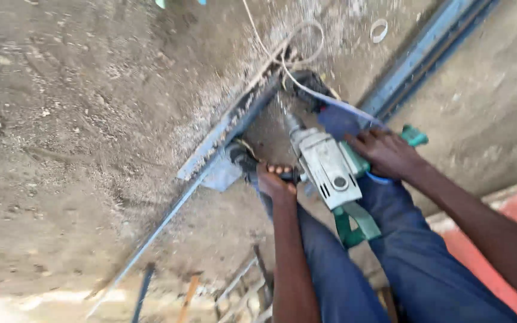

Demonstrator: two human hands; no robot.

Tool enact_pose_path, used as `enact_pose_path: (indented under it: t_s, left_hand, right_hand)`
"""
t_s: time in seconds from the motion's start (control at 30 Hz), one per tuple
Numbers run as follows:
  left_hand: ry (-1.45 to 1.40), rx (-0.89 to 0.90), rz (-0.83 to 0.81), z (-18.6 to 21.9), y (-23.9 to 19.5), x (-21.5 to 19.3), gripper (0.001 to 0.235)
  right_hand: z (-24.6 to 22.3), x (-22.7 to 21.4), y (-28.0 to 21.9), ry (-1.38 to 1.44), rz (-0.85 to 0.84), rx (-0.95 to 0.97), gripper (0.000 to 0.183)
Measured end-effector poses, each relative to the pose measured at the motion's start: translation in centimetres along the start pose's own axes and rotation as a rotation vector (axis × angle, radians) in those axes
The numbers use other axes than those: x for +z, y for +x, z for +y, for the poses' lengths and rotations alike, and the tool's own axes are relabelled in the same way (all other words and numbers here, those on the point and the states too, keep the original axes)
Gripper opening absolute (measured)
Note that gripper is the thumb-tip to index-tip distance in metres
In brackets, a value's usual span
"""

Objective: Drilling holes into a long metal beam using a heavy-duty electric rotary hammer drill.

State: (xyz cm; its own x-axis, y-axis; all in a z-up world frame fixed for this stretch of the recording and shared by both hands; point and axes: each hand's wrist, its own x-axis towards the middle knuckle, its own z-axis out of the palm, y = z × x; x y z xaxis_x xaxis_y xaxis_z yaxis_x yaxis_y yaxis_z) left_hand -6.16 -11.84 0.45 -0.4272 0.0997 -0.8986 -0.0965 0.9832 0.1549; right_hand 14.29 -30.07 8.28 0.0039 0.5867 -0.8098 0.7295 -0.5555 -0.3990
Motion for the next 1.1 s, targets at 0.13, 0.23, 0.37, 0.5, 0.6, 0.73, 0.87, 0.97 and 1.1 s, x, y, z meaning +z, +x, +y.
enact_pose_path:
  t_s: [0.13, 0.23, 0.37, 0.5, 0.6, 0.73, 0.87, 0.97, 1.1]
  left_hand:
    - [-0.141, -0.034, 0.009, 2.5, -4.5, 2.1, 0.036]
    - [-0.156, -0.006, 0.006, 2.3, -3.8, 0.3, 0.029]
    - [-0.268, -0.021, 0.028, 1.5, -0.3, -0.5, 0.029]
    - [-0.083, -0.061, 0.01, -0.2, 4.5, -2.2, 0.03]
    - [-0.274, -0.059, 0.056, 4.2, -0.7, -0.2, 0.027]
    - [-0.366, -0.098, 0.066, 3.3, 2.6, -0.1, 0.027]
    - [-0.392, -0.077, 0.041, 2.5, 3.1, -0.9, 0.022]
    - [-0.423, -0.081, 0.041, 3.6, 4.3, 0.1, 0.021]
    - [-0.4, -0.094, 0.013, 3.4, 4.4, 0.2, 0.018]
  right_hand:
    - [0.0, -1.8, 0.4, 0.046, -0.075, 0.01, 0.079]
    - [-0.1, 0.0, 0.6, 0.102, -0.098, -0.04, 0.08]
    - [0.4, 2.2, 3.4, 0.101, -0.054, -0.111, 0.082]
    - [0.7, 5.0, 5.0, 0.071, -0.046, -0.147, 0.093]
    - [1.7, 6.9, 5.8, 0.134, -0.042, -0.159, 0.084]
    - [1.0, 4.6, 8.2, 0.024, -0.029, -0.169, 0.092]
    - [0.4, 3.5, 7.6, -0.003, -0.047, -0.16, 0.1]
    - [0.6, 3.4, 9.5, -0.004, -0.025, -0.143, 0.092]
    - [0.1, 3.3, 9.4, 0.007, -0.026, -0.121, 0.09]
